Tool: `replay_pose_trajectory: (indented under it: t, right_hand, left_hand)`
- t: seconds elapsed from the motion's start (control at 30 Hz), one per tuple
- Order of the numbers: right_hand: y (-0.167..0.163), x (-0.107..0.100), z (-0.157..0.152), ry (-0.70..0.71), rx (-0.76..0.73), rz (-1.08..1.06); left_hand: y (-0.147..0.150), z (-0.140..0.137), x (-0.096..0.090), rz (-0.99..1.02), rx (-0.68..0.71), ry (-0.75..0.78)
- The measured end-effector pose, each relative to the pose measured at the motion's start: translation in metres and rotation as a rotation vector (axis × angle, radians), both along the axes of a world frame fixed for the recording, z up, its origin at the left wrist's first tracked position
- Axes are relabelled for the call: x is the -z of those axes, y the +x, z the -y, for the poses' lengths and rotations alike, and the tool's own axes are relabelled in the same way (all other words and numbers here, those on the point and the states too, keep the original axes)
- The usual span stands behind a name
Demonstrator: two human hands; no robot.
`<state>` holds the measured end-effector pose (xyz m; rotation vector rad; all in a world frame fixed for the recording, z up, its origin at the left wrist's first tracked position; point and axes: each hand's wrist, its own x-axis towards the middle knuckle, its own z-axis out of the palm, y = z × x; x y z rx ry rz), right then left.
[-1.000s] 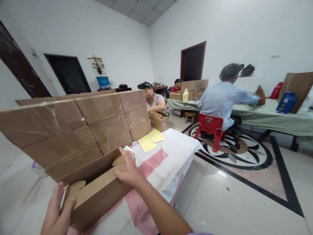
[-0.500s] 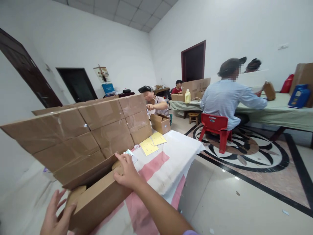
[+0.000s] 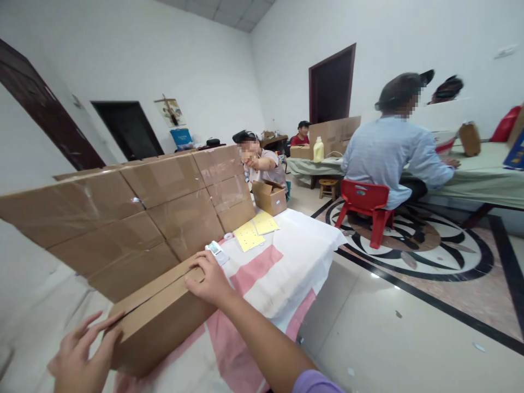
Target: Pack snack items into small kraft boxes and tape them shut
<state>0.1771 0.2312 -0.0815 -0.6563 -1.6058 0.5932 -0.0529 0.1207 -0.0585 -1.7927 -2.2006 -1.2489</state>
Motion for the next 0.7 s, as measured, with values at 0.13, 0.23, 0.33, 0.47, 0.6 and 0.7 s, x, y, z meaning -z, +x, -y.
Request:
replay_pose_trajectory:
  t: [0.13,0.23,0.33,0.47,0.6,0.7]
  right_hand:
    - [-0.002,0.002,-0.001,-0.012,0.045,0.044]
    - [-0.002,0.003,-0.004,-0.004,0.056,0.069]
    - [-0.004,0.006,-0.009,0.025,0.057,0.053]
    - [-0.007,0.003,-0.014,0.077,0.039,0.053]
    - [0.009,-0.009,-0.030,0.049,-0.075,0.243]
    - [0.034,-0.014,-0.062,-0.073,-0.090,0.278]
  left_hand:
    - [0.020,-0.008,-0.018,-0.236,0.021,-0.136]
    - [0.032,-0.019,-0.019,-0.347,0.182,-0.163]
    - [0.033,-0.025,-0.010,-0.440,0.226,-0.235]
    - [0.033,-0.020,-0.012,-0.585,0.191,-0.268]
    - [0.035,-0.017,-0.029,-0.617,0.148,-0.355]
    - [0.025,-0.024,-0.034,-0.580,0.131,-0.423]
